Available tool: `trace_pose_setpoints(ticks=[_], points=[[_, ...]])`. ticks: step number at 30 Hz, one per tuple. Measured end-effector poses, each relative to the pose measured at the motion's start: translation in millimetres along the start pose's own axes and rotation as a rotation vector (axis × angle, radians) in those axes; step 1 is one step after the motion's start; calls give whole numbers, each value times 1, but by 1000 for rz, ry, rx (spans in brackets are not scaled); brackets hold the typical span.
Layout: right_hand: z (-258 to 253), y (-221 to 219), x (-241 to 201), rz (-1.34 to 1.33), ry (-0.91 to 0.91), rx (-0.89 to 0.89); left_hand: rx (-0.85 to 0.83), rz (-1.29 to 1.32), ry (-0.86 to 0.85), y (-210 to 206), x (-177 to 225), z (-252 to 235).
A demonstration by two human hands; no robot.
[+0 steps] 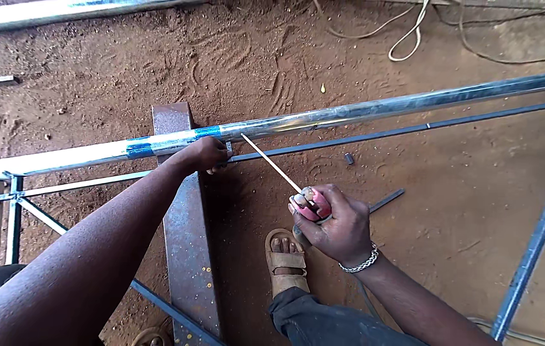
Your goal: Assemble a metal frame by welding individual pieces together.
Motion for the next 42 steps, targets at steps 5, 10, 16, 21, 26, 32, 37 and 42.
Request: trace_pose_setpoints(ticks=[5, 10, 16, 21, 26, 32, 37, 42], points=[[-2, -10, -2, -11, -14, 14, -18, -17, -4, 1, 0, 0], [-1, -15, -4, -19, -6, -8, -21, 0, -10, 1, -1, -1], [0, -17, -5, -28, -12, -9, -27, -6, -24, 1, -1, -1], [0, -19, -5, -23, -15, -19, -17, -27, -36, 1, -1, 0], [-3, -21, -5, -19, -20, -23, -13, -20, -30, 1, -2, -1], [-4, -22, -6, -11, -22, -25, 0, -1, -36, 0, -5, -2], [-5, -23, -6, -18, -26, -28, 3, 22, -31, 0, -4, 0], [-5, -24, -6, -13, -23, -35, -4, 23, -16, 0, -3, 0]])
Point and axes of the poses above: each hand's wrist, its own z-axis away from the middle knuckle, its own y-axis out of the back of the hand, x = y × z, the point moved 3 cm from there along -z, towards the middle knuckle, and after that the axes turned 5 degrees about x, right-handed, at the moved point
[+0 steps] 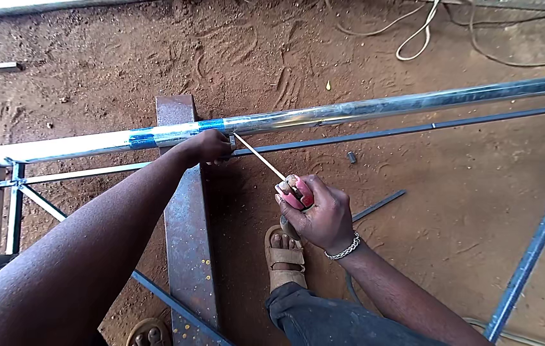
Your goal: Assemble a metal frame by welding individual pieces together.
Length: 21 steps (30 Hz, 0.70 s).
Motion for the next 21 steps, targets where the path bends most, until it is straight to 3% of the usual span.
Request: trace_pose_setpoints(ticks=[21], points=[[0, -2, -2, 13, 1, -16, -8, 47, 15, 0, -2, -1]])
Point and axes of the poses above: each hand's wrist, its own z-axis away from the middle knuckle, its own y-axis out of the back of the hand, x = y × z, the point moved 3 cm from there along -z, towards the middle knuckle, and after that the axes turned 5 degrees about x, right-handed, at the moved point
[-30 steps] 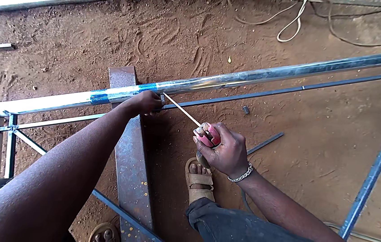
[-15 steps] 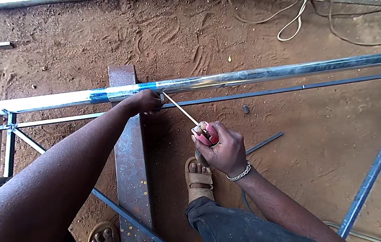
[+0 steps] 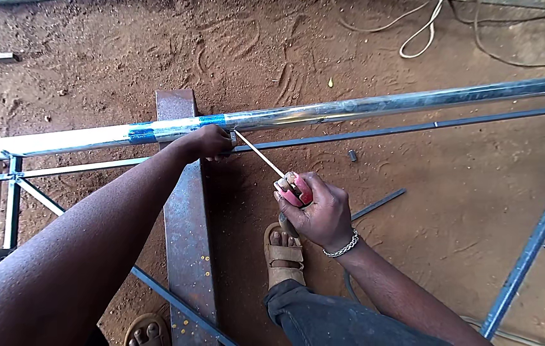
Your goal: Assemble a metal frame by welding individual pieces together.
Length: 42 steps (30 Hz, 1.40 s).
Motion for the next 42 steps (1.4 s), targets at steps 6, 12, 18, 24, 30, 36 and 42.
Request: trace_pose_setpoints(ticks=[6, 12, 18, 24, 30, 36, 42], points=[[0, 0, 0, -4, -5, 0, -7, 11, -15, 1, -2, -1], [1, 0, 0, -9, -2, -1, -7, 26, 1, 1, -3, -2], [1, 1, 0, -3, 0, -4, 19, 13, 7, 0, 0, 0], [1, 1, -1, -2, 2, 0, 20, 8, 0, 0, -1, 0], [1, 2, -2, 0, -2, 0, 14, 7, -7, 0, 0, 1], [0, 1, -2, 9, -8, -4, 16, 2, -12, 0, -1, 1], [1, 1, -2, 2, 5, -3, 13, -7, -41, 0, -3, 2]])
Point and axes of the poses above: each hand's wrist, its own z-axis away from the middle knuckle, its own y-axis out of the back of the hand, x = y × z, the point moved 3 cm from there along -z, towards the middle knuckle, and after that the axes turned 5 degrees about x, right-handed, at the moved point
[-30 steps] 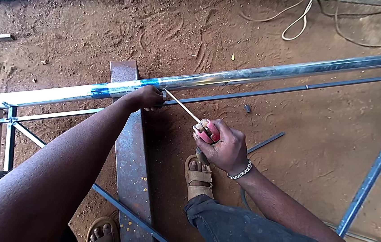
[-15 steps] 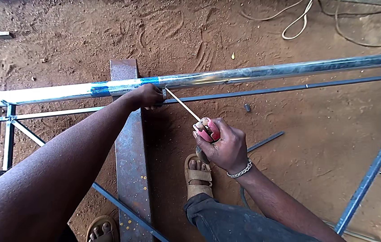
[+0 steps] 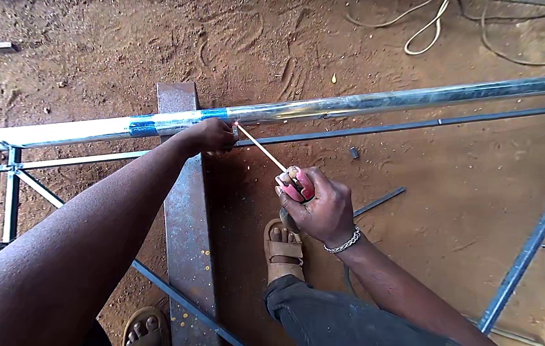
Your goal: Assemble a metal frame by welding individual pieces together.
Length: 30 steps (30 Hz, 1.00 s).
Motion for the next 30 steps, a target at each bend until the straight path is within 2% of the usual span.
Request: trace_pose_setpoints(ticks=[6, 13, 16, 19, 22, 30], points=[[1, -2, -1, 46, -8, 27, 111, -92, 72, 0, 4, 9], [1, -1, 0, 19, -19, -5, 57, -33, -18, -1, -1, 1], [1, 0, -1, 35, -12, 2, 79, -107, -8, 0, 6, 9], [0, 0, -1, 29, -14, -2, 69, -36, -36, -1, -1, 1], [0, -1, -1, 33, -7, 4, 99, -60, 34, 0, 5, 10], [1, -2, -1, 44, -21, 6, 94, -72, -25, 0, 4, 11]])
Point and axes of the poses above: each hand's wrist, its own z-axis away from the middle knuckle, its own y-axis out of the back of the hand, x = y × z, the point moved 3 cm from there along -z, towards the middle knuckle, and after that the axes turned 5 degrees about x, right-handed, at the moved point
